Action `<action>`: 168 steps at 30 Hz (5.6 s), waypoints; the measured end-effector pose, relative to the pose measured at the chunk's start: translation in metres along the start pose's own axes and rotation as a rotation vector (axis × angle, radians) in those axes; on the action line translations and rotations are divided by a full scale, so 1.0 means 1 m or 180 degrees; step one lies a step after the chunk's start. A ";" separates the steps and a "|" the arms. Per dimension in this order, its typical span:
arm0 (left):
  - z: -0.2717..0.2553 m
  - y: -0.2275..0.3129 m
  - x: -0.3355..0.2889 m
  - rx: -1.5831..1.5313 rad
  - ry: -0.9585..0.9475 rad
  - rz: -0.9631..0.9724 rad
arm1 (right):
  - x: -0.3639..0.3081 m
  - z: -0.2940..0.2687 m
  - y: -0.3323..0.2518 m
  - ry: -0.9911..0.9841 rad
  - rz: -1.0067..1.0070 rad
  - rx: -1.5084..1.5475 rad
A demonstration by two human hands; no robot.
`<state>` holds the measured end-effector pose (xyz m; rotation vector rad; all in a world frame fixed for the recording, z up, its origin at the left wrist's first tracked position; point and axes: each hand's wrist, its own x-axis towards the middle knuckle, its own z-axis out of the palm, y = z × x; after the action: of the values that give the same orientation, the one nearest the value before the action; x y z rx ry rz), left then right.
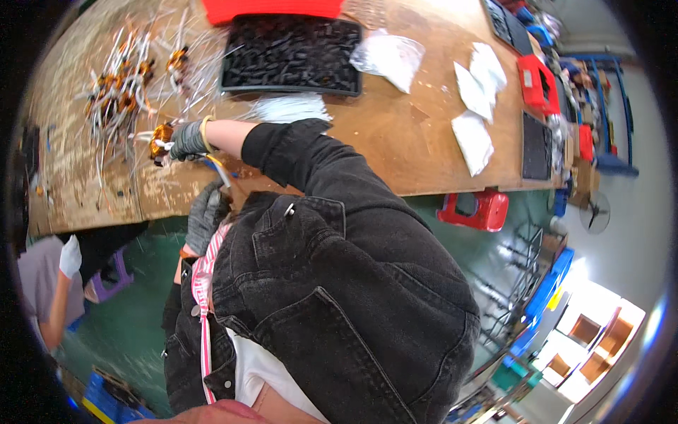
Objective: Group multiple electrical wires together and secure them with cable ties on a workbench.
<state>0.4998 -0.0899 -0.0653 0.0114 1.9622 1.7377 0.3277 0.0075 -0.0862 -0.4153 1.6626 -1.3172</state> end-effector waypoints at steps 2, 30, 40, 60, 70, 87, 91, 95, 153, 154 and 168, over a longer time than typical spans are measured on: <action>0.009 0.012 -0.001 0.0161 -0.0121 -0.0190 | -0.051 -0.026 -0.006 0.0118 -0.0346 -0.0178; 0.052 -0.055 0.064 0.1910 -0.0520 -0.0857 | -0.418 -0.323 0.253 0.5128 0.1887 -0.1577; 0.069 -0.043 0.080 0.1880 -0.0482 -0.1344 | -0.364 -0.336 0.293 0.4778 0.2625 -0.2720; 0.061 -0.085 0.061 0.1933 -0.0305 -0.1036 | -0.321 -0.261 0.247 0.5906 0.0705 -0.0484; 0.074 -0.035 0.051 0.2353 -0.0201 -0.0854 | -0.220 -0.226 0.144 0.5032 -0.0052 -0.1275; -0.066 -0.013 0.097 0.0673 0.0847 -0.0576 | -0.220 -0.112 0.157 0.5123 -0.0908 -0.1214; -0.101 0.007 0.179 -0.0708 0.0868 -0.0400 | -0.205 -0.070 0.139 0.4903 -0.1034 0.0128; -0.144 0.006 0.277 -0.1488 0.1313 -0.0394 | -0.197 -0.043 0.132 0.4836 -0.0526 -0.1144; 0.006 -0.053 0.058 0.2627 0.0808 0.1183 | -0.151 0.007 0.139 0.1679 -0.0494 0.3009; 0.009 -0.051 0.064 0.2786 0.0729 0.1104 | -0.150 0.007 0.141 0.1689 -0.0492 0.3009; 0.013 -0.072 0.079 0.3803 0.1115 0.0956 | -0.209 -0.022 0.182 0.1671 -0.0142 0.4531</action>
<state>0.4598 -0.0644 -0.1620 0.4517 3.0824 0.4636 0.4644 0.2401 -0.1531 0.7916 0.6817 -2.3557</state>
